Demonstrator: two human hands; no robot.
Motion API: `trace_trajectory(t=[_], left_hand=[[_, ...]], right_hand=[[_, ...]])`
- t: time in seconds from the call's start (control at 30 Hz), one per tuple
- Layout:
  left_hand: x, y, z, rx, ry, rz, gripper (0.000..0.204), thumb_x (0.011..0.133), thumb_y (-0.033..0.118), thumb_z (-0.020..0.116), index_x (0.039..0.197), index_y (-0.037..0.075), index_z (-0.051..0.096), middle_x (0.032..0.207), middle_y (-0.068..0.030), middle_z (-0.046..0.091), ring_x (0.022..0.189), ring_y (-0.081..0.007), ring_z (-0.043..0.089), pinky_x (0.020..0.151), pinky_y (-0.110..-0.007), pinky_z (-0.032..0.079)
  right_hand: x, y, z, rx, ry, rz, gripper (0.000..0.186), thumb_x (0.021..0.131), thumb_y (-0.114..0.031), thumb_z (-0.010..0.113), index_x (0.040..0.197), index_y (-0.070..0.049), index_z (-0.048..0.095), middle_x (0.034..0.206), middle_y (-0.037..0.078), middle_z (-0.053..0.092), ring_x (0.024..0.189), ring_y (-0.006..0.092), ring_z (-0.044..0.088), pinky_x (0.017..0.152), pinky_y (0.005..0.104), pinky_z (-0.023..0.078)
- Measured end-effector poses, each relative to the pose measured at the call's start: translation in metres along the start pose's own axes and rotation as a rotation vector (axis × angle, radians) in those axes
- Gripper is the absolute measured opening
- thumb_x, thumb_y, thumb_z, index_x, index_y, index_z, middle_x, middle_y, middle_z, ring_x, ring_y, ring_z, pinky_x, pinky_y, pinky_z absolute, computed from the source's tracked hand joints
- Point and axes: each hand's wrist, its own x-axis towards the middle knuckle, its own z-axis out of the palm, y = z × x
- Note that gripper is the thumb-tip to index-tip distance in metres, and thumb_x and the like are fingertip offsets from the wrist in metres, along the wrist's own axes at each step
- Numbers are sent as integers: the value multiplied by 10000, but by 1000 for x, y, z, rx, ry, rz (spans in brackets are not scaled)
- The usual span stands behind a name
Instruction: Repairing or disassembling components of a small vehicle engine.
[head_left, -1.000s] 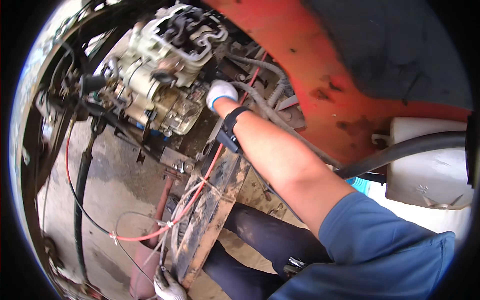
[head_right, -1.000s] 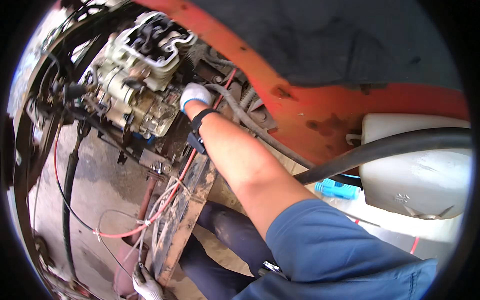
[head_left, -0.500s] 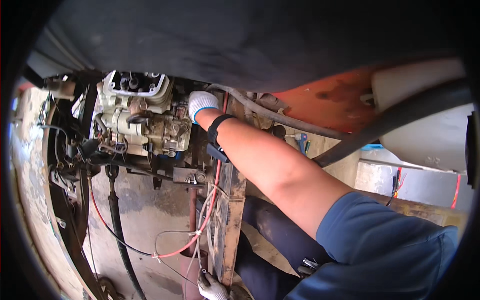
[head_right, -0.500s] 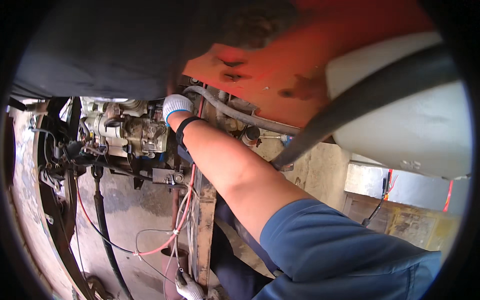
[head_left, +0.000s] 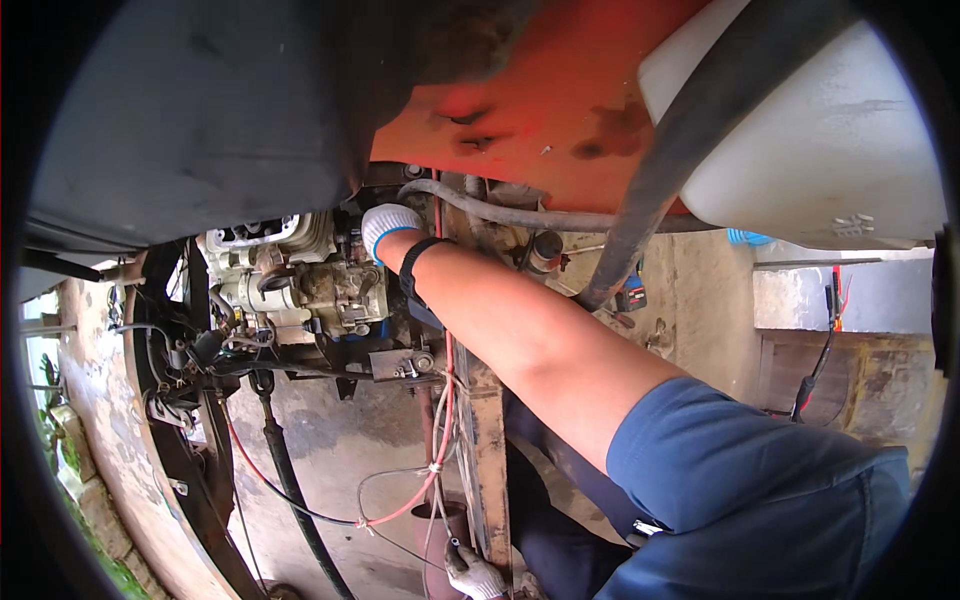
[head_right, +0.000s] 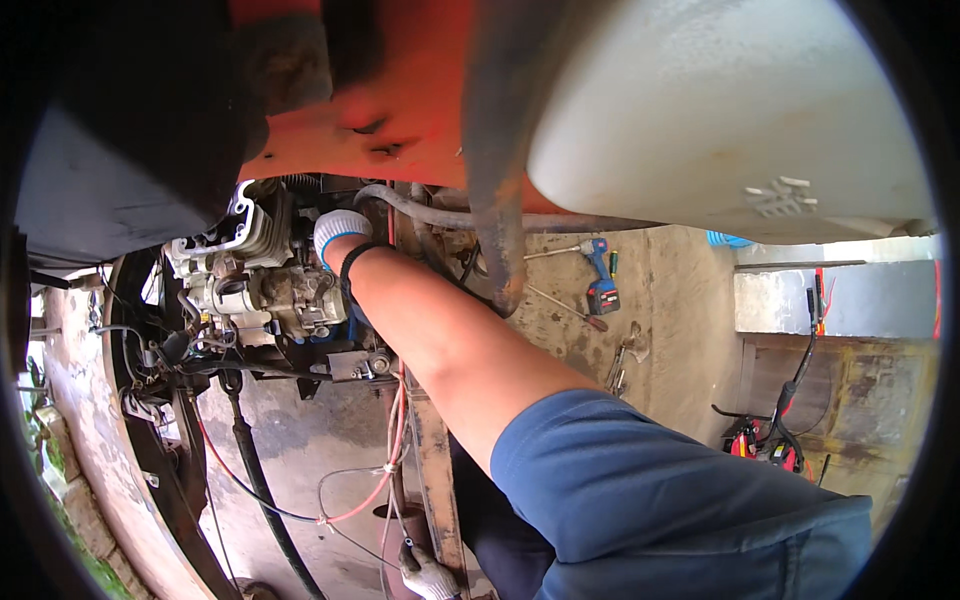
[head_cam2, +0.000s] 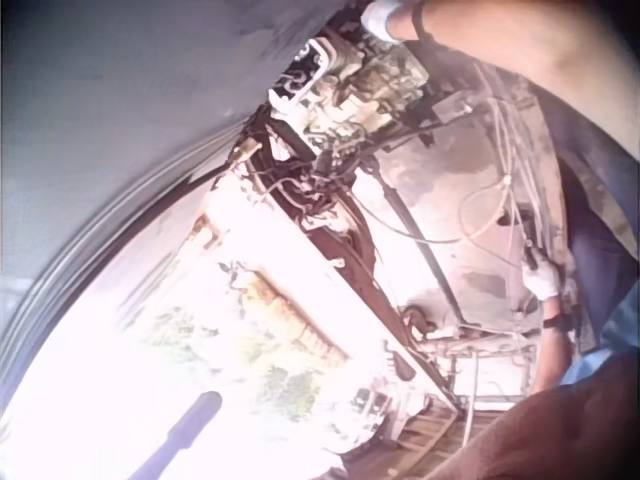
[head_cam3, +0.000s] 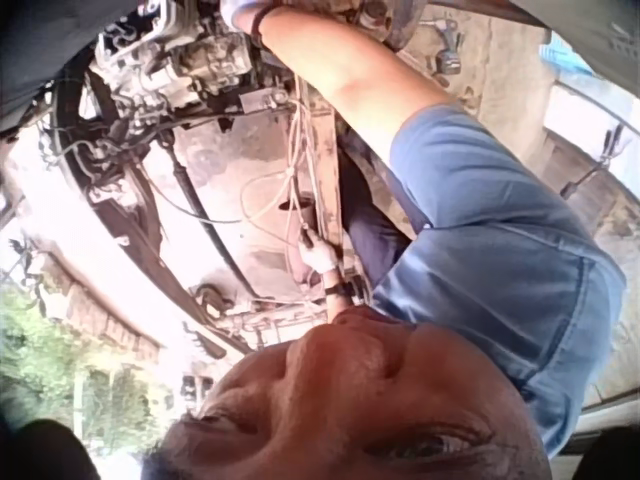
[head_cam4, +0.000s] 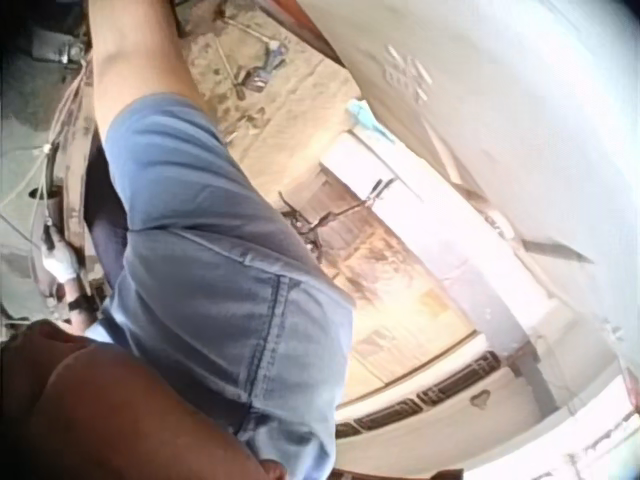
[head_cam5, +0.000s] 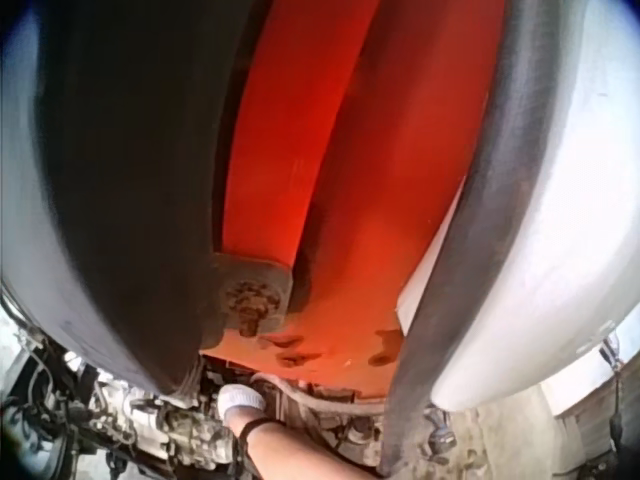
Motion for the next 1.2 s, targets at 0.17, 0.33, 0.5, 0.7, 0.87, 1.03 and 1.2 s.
trace_trajectory(t=[0.17, 0.33, 0.5, 0.7, 0.87, 1.03, 1.2], left_hand=[[1, 2, -2, 60, -46, -22, 422, 1044, 290, 537, 1291, -34, 646, 1112, -283, 694, 977, -421, 652, 869, -457, 519], [0, -3, 1, 14, -36, -8, 400, 1044, 261, 545, 1295, -35, 641, 1093, -275, 684, 959, -412, 638, 865, -457, 515], [1, -3, 1, -13, -24, 25, 412, 1053, 281, 534, 1285, -43, 641, 1077, -291, 675, 957, -425, 630, 862, -461, 509], [1, -1, 0, 12, -46, 26, 440, 1056, 315, 534, 1286, -44, 643, 1092, -289, 681, 971, -415, 639, 873, -456, 508], [1, -1, 1, -44, -3, 63, 423, 1055, 302, 540, 1274, -44, 646, 1089, -270, 693, 968, -401, 650, 868, -449, 516], [3, -1, 0, -74, -1, 51, 389, 1043, 281, 568, 1251, -35, 660, 1096, -250, 703, 971, -387, 659, 866, -439, 521], [3, 1, -3, -50, -20, 57, 392, 1043, 289, 567, 1245, -33, 663, 1077, -252, 702, 950, -391, 659, 849, -452, 521]], right_hand=[[-7, 2, -9, 30, 54, 15, 254, 929, -137, 589, 1068, -57, 786, 1106, 209, 739, 1021, 369, 730, 811, 474, 604], [-8, 0, -3, 59, 71, 57, 230, 925, -150, 603, 1027, -74, 795, 1079, 187, 752, 997, 349, 739, 787, 467, 606], [-5, 2, -3, 4, 75, 29, 225, 924, -162, 610, 1014, -83, 801, 1065, 171, 760, 988, 335, 744, 783, 462, 605], [-8, 5, -4, 93, 49, 72, 251, 958, -145, 571, 1078, -55, 771, 1131, 199, 737, 1034, 368, 725, 820, 471, 602], [2, 15, 3, -42, -39, 67, 361, 970, -213, 537, 1310, -96, 574, 1172, 185, 725, 1081, 353, 707, 869, 481, 580], [41, 16, 19, 24, 465, -21, 243, 937, -174, 589, 1021, -102, 805, 1071, 169, 761, 985, 338, 745, 793, 476, 599], [68, 8, 22, -202, 567, -60, 236, 939, -179, 591, 998, -118, 811, 1045, 136, 774, 970, 325, 750, 770, 470, 596]])
